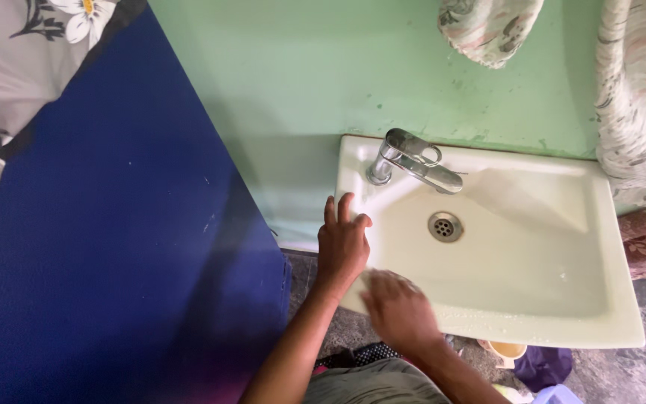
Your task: The person cleans a white sink and faucet using a sponge, scrubs the basin and edges, and rinses the surfaces and their hands with water from the tap and a cup.
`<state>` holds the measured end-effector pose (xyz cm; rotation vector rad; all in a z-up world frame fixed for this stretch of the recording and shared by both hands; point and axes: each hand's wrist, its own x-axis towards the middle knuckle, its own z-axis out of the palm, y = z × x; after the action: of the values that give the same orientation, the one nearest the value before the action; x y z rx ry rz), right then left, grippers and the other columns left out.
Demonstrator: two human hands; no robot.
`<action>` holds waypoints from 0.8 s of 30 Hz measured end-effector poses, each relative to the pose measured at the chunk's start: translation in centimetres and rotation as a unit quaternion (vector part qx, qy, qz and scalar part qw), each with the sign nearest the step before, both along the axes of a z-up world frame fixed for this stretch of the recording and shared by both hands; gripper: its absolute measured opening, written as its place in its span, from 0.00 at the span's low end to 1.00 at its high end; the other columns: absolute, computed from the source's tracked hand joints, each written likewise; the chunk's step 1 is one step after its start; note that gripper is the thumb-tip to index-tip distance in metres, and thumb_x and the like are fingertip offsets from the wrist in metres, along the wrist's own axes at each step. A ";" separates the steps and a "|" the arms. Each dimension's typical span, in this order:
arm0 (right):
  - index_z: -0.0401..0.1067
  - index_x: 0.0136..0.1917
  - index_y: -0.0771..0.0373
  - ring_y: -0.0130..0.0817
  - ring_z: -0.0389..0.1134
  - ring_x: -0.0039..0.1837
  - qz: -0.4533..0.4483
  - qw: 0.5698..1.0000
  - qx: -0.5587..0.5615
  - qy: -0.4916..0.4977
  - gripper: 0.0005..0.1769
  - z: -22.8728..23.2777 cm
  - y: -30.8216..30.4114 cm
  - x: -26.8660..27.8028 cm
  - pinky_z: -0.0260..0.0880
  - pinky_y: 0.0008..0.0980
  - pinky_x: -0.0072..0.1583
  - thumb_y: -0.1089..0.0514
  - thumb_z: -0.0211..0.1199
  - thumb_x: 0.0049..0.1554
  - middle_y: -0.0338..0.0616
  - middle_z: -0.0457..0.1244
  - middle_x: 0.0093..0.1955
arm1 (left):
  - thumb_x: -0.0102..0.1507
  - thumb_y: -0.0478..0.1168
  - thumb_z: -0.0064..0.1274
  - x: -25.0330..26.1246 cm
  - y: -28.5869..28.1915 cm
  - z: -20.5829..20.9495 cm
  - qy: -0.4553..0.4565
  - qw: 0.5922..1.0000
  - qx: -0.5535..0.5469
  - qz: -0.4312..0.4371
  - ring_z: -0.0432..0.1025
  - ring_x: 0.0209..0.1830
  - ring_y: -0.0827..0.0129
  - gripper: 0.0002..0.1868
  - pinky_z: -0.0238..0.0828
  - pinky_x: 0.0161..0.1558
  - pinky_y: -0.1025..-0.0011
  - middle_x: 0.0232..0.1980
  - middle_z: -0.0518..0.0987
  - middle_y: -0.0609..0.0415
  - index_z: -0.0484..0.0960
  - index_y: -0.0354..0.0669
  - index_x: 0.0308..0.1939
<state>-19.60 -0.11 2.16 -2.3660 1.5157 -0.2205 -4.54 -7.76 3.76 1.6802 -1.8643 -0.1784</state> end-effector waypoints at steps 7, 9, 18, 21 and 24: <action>0.73 0.58 0.57 0.48 0.66 0.68 -0.084 0.988 -0.128 0.017 0.18 -2.6 2.3 -21.1 0.65 0.45 0.70 0.52 0.53 0.58 0.48 0.66 0.66 | 0.59 0.31 0.54 0.1 0.5 0.5 0.011 1.000 -0.009 -0.004 0.57 0.73 0.35 0.08 0.71 0.56 0.47 0.70 0.64 0.43 0.85 0.41 0.39; 0.73 0.66 0.55 0.46 0.65 0.70 -0.236 0.963 -0.126 0.039 0.22 -1.8 3.3 -25.4 0.61 0.43 0.74 0.48 0.50 0.64 0.48 0.66 0.69 | 0.59 0.30 0.53 0.2 0.3 0.3 0.008 1.000 0.002 -0.006 0.57 0.73 0.35 0.08 0.71 0.57 0.47 0.71 0.64 0.42 0.85 0.41 0.40; 0.50 0.79 0.78 0.62 0.40 0.85 -0.237 0.946 -0.198 0.100 0.39 -1.4 -7.3 -31.3 0.41 0.52 0.81 0.43 0.41 0.70 0.71 0.42 0.84 | 0.59 0.30 0.55 0.1 0.3 0.5 0.018 1.000 -0.007 -0.012 0.58 0.72 0.34 0.06 0.71 0.58 0.47 0.70 0.65 0.42 0.85 0.42 0.38; 0.49 0.81 0.78 0.64 0.42 0.86 -0.261 0.934 -0.217 0.110 0.39 0.5 -12.9 -31.1 0.47 0.53 0.81 0.45 0.45 0.69 0.74 0.44 0.84 | 0.58 0.29 0.54 0.1 0.2 0.5 0.009 1.000 0.000 -0.010 0.58 0.72 0.34 0.08 0.71 0.58 0.48 0.70 0.66 0.43 0.85 0.42 0.38; 0.53 0.77 0.76 0.62 0.53 0.79 -0.408 0.909 -0.067 -0.054 0.37 2.8 -15.9 -29.5 0.55 0.53 0.78 0.45 0.46 0.66 0.71 0.54 0.78 | 0.58 0.29 0.54 0.1 0.2 0.4 0.006 1.000 0.005 -0.009 0.57 0.73 0.34 0.09 0.71 0.58 0.48 0.70 0.66 0.42 0.86 0.42 0.39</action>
<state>-49.11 -16.04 4.96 -1.6164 2.4022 -0.6444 -4.49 -7.58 4.21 1.6652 -1.8728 -0.2061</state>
